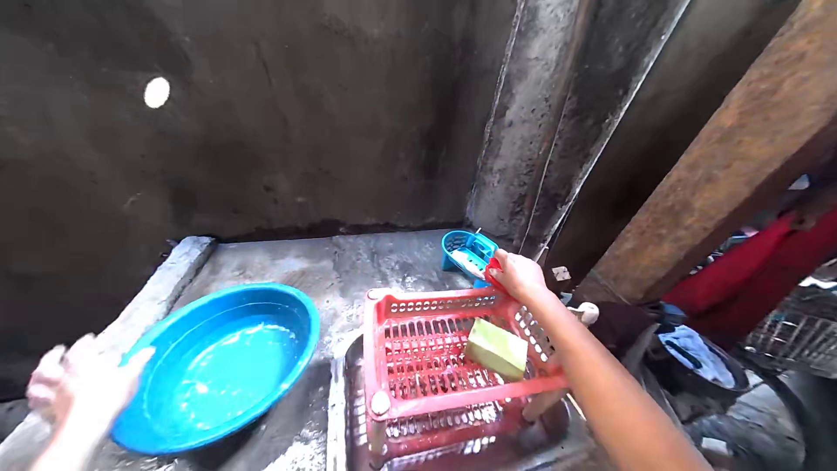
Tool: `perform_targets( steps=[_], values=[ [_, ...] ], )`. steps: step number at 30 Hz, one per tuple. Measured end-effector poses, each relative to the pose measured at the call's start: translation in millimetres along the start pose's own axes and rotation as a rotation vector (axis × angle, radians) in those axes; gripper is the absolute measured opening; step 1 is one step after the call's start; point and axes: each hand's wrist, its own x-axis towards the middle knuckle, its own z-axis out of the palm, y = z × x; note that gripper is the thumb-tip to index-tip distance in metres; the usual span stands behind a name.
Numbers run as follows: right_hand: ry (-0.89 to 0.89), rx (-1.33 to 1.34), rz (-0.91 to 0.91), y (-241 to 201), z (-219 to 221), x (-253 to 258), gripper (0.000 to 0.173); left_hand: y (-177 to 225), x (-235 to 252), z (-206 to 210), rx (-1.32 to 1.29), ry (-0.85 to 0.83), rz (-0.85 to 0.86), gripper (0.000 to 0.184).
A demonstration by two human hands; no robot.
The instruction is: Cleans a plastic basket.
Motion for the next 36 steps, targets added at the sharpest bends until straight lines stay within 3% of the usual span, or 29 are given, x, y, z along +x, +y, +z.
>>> perform_targets(
  steps=[2, 4, 6, 8, 12, 15, 18, 20, 22, 24, 26, 29, 32, 36],
  values=[
    [0.003, -0.022, 0.074, 0, 12, 3, 0.033, 56, -18, 19, 0.017, -0.093, 0.256, 0.083],
    [-0.019, -0.024, 0.078, -11, 27, 3, 0.036, 133, -66, 59, -0.199, -0.418, 0.315, 0.084],
    [-0.083, -0.018, 0.039, -30, 31, -3, 0.038, 192, -109, 107, -0.553, -0.769, 0.165, 0.092],
    [-0.105, -0.031, 0.029, -35, 27, -6, 0.039, 221, -125, 145, -0.780, -0.881, -0.026, 0.094],
    [-0.008, 0.014, 0.173, -16, 23, -2, 0.038, 220, -126, 154, -0.862, -0.888, -0.123, 0.094],
    [0.002, 0.110, 0.181, -46, 47, 5, 0.041, 214, -124, 156, -0.863, -0.898, -0.077, 0.096],
    [-0.053, 0.256, -0.034, -132, 61, -11, 0.043, 214, -121, 157, -0.812, -0.904, -0.029, 0.099],
    [-0.067, 0.283, -0.214, -162, 65, -24, 0.042, 209, -119, 159, -0.799, -0.888, 0.026, 0.103],
    [-0.031, 0.206, -0.495, -141, 71, -34, 0.042, 208, -119, 158, -0.800, -0.867, 0.054, 0.103],
    [-0.071, -0.038, -0.722, -95, 66, -39, 0.038, 209, -121, 158, -0.806, -0.865, 0.044, 0.102],
    [-0.181, -0.236, -0.688, -43, 54, -37, 0.030, 209, -123, 157, -0.807, -0.891, 0.033, 0.103],
    [-0.257, -0.285, -0.391, -1, 43, -31, 0.028, 208, -120, 154, -0.799, -0.960, 0.056, 0.105],
    [-0.303, -0.142, -0.241, -28, 56, -36, 0.033, 207, -119, 152, -0.795, -0.988, 0.082, 0.106],
    [-0.160, 0.077, -0.554, -109, 92, -48, 0.027, 206, -117, 152, -0.801, -0.998, 0.076, 0.109]
  ],
)
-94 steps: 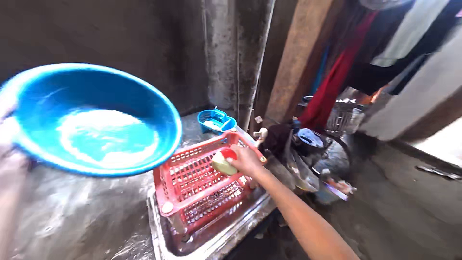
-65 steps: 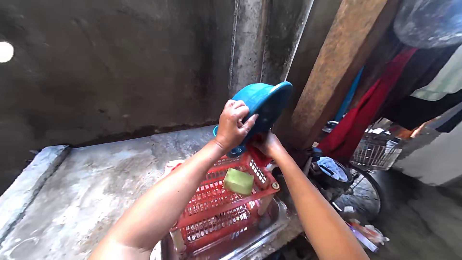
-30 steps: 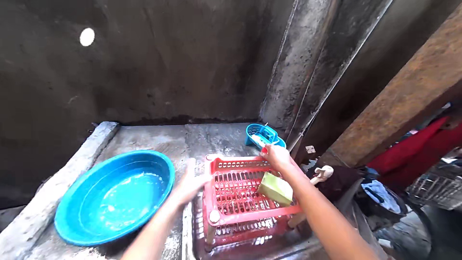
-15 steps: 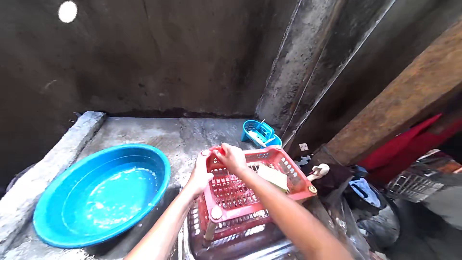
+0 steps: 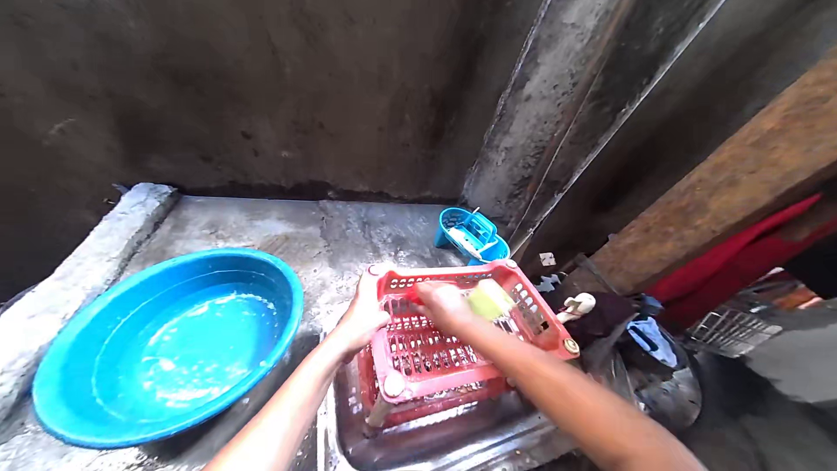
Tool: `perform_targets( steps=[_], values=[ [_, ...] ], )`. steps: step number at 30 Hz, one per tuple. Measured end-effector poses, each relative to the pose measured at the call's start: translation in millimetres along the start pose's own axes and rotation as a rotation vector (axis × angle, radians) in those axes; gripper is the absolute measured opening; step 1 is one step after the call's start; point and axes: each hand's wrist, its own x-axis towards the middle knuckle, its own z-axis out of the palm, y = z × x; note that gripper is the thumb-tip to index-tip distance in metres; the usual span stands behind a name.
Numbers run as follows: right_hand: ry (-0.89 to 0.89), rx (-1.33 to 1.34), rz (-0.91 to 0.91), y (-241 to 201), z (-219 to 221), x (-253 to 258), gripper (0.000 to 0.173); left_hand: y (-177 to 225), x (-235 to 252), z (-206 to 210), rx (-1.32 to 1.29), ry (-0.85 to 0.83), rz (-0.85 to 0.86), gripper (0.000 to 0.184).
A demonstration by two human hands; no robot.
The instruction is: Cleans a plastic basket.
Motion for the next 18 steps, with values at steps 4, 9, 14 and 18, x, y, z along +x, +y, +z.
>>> perform_targets(
  steps=[4, 9, 14, 18],
  values=[
    [-0.113, -0.043, -0.165, -43, -4, 23, 0.027, 6, -5, -5, 0.042, 0.027, -0.024, 0.107],
    [-0.070, -0.094, 0.055, 45, -24, -26, 0.030, 7, -6, -1, 0.014, 0.008, -0.032, 0.106],
    [-0.054, 0.019, 0.025, 12, -8, -7, 0.028, 4, -8, 4, -0.034, 0.016, -0.030, 0.107],
    [-0.147, 0.082, -0.119, -38, -15, 34, 0.030, 3, -13, -3, -0.080, 0.021, -0.068, 0.093]
  ],
)
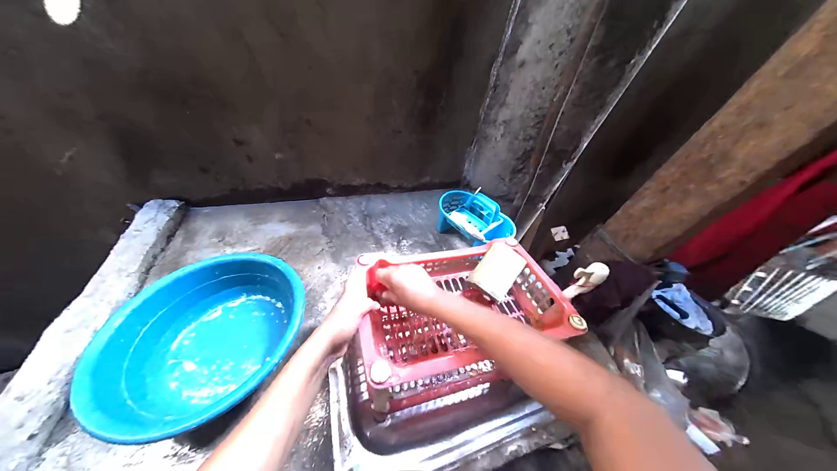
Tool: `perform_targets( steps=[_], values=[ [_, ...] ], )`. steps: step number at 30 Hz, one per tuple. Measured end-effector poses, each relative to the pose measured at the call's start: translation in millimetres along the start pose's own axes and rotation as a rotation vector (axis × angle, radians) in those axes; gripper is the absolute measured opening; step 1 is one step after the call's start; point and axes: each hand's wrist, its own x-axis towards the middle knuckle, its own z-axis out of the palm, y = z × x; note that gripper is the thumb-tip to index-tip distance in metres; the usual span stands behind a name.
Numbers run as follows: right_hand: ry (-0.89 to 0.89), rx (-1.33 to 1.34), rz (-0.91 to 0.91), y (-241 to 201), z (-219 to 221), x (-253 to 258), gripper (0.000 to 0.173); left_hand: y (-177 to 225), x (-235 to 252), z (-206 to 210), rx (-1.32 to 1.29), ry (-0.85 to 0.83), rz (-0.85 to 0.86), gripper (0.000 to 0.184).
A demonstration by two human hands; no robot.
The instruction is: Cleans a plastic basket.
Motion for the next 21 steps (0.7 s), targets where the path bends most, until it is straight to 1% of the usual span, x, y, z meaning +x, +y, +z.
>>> perform_targets(
  steps=[2, 4, 6, 9, 11, 14, 16, 18, 19, 20, 21],
  values=[
    [0.002, 0.056, 0.058, 10, -8, 2, 0.035, 0, -6, 3, -0.106, 0.005, -0.045, 0.077],
    [0.068, 0.117, 0.188, 9, -1, -2, 0.037, -1, -10, 15, -0.251, 0.059, -0.099, 0.057],
    [0.081, 0.216, 0.287, -4, 4, -4, 0.035, -2, -12, 23, -0.335, 0.119, -0.110, 0.049],
    [0.016, 0.417, 0.336, -8, 4, -7, 0.039, -6, -12, 28, -0.380, 0.168, -0.078, 0.049],
    [-0.015, 0.623, 0.376, -10, 6, -13, 0.039, -7, -10, 30, -0.405, 0.186, -0.056, 0.045],
    [-0.028, 0.984, 0.492, -22, 14, -30, 0.034, -8, -8, 31, -0.429, 0.211, -0.037, 0.041],
    [0.052, 1.202, 0.577, -28, 18, -35, 0.032, -7, -8, 33, -0.412, 0.257, -0.037, 0.041],
    [0.230, 1.346, 0.652, -28, 26, -23, 0.032, -7, -11, 35, -0.392, 0.272, -0.044, 0.042],
    [0.324, 1.378, 0.669, -27, 30, -15, 0.030, -8, -12, 35, -0.392, 0.268, -0.044, 0.043],
    [0.371, 1.390, 0.666, -27, 31, -10, 0.030, -7, -12, 35, -0.391, 0.264, -0.039, 0.043],
    [0.374, 1.371, 0.649, -28, 31, -10, 0.032, -6, -12, 34, -0.386, 0.264, -0.036, 0.043]
  ],
)
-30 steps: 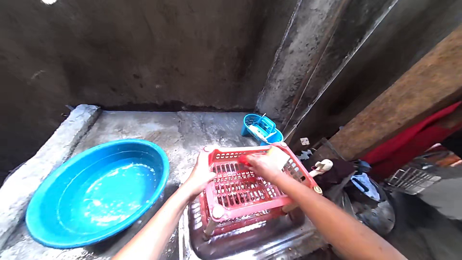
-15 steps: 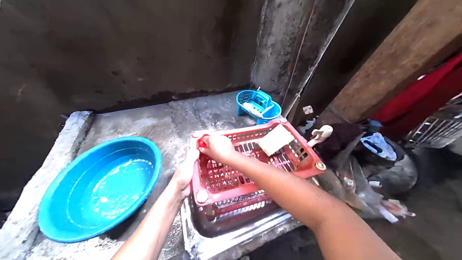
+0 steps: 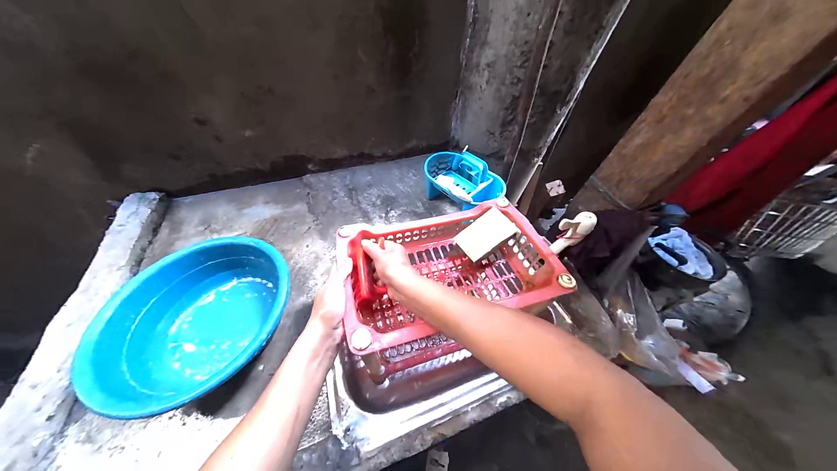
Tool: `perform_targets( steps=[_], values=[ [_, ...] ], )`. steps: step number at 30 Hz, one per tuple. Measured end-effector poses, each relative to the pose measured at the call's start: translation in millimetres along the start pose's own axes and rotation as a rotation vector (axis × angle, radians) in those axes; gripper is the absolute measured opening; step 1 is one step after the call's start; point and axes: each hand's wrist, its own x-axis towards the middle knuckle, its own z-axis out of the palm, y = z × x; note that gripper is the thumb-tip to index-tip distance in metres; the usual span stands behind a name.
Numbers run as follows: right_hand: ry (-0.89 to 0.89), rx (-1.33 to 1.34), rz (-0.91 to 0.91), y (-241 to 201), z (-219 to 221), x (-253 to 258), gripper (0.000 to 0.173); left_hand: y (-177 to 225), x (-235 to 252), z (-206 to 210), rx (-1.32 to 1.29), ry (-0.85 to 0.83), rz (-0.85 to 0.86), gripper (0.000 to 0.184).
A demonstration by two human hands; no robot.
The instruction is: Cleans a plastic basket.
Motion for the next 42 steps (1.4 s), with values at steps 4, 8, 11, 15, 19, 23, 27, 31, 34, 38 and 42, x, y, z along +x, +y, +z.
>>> perform_targets(
  steps=[4, 8, 11, 15, 19, 23, 27, 31, 34, 38, 42],
  values=[
    [-0.218, -0.421, -0.143, 4, -17, -19, 0.037, 2, 0, 1, 0.003, 0.014, -0.007, 0.038],
    [-0.285, -1.121, -0.278, -8, -59, -31, 0.042, 3, 5, -2, 0.036, -0.004, -0.036, 0.054],
    [-0.070, -1.352, -0.265, -14, -115, -18, 0.042, 5, 4, -3, 0.106, -0.010, -0.040, 0.061],
    [0.015, -1.360, -0.221, -12, -120, 3, 0.042, 5, 5, 0, 0.138, 0.010, -0.029, 0.061],
    [-0.347, -1.260, -0.422, -10, -38, -17, 0.040, 5, 5, -2, 0.190, 0.018, -0.020, 0.060],
    [-0.646, -1.266, -0.441, -19, -64, -29, 0.035, 7, 4, -3, 0.179, 0.002, -0.025, 0.063],
    [-0.693, -1.434, -0.206, -23, -117, -15, 0.037, 5, 3, 0, 0.201, 0.029, 0.004, 0.059],
    [-0.507, -1.397, -0.210, -26, -81, -14, 0.045, 7, 6, -1, 0.236, 0.060, 0.025, 0.056],
    [-0.307, -0.876, -0.262, -30, -78, 1, 0.038, 6, 7, -2, 0.240, 0.028, 0.047, 0.052],
    [-0.292, -0.676, -0.239, -55, -89, -3, 0.045, 1, 12, -6, 0.280, 0.053, 0.084, 0.067],
    [-0.108, -1.585, -0.392, -57, -138, -2, 0.029, -4, 21, -9, 0.375, 0.063, 0.154, 0.081]
  ],
)
